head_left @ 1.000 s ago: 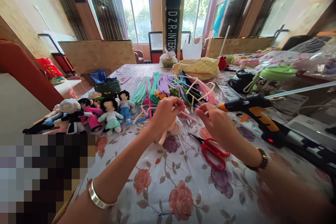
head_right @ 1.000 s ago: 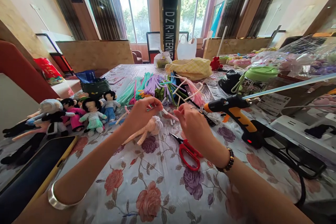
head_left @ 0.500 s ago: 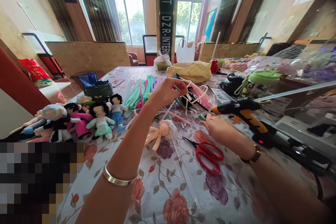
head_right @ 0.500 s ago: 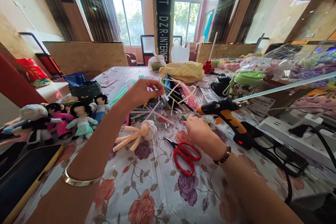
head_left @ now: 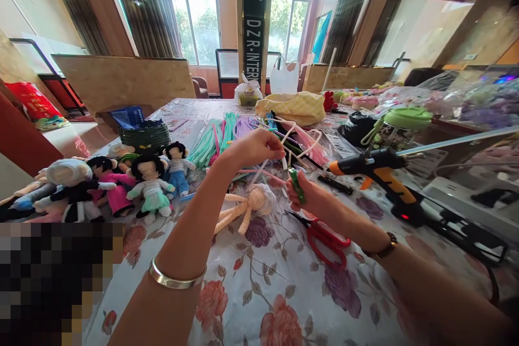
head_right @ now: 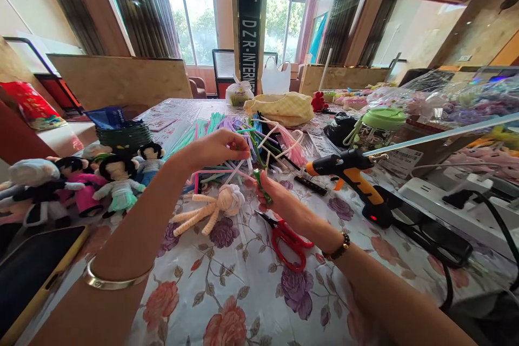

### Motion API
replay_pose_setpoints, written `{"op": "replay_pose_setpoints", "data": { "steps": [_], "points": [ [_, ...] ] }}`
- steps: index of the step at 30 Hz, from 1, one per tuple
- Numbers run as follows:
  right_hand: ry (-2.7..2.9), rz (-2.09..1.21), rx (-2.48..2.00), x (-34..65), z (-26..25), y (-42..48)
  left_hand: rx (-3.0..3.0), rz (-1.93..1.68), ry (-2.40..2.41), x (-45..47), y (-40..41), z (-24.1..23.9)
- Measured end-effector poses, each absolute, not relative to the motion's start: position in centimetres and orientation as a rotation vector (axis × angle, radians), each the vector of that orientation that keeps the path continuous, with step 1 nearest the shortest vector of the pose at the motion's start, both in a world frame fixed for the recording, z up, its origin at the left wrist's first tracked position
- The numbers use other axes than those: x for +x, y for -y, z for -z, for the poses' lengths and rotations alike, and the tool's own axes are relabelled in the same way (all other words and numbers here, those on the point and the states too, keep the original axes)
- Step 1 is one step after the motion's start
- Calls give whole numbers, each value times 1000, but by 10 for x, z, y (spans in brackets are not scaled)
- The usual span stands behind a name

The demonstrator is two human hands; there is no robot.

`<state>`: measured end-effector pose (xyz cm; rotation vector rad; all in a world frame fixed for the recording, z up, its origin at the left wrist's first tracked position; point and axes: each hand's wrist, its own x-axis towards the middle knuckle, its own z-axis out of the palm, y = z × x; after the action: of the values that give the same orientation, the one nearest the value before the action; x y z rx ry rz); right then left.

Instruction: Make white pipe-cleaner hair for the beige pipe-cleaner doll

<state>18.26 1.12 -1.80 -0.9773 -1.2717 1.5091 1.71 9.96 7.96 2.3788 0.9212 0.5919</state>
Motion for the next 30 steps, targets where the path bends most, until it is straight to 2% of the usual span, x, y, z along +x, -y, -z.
{"op": "replay_pose_setpoints", "data": {
  "steps": [8, 30],
  "points": [
    [1067, -1592, -987, 170, 12, -11, 2319, -530, -925, 20, -100, -76],
    [944, -1401, -967, 158, 15, -5, 2334, -593, -962, 24, -97, -80]
  ]
}}
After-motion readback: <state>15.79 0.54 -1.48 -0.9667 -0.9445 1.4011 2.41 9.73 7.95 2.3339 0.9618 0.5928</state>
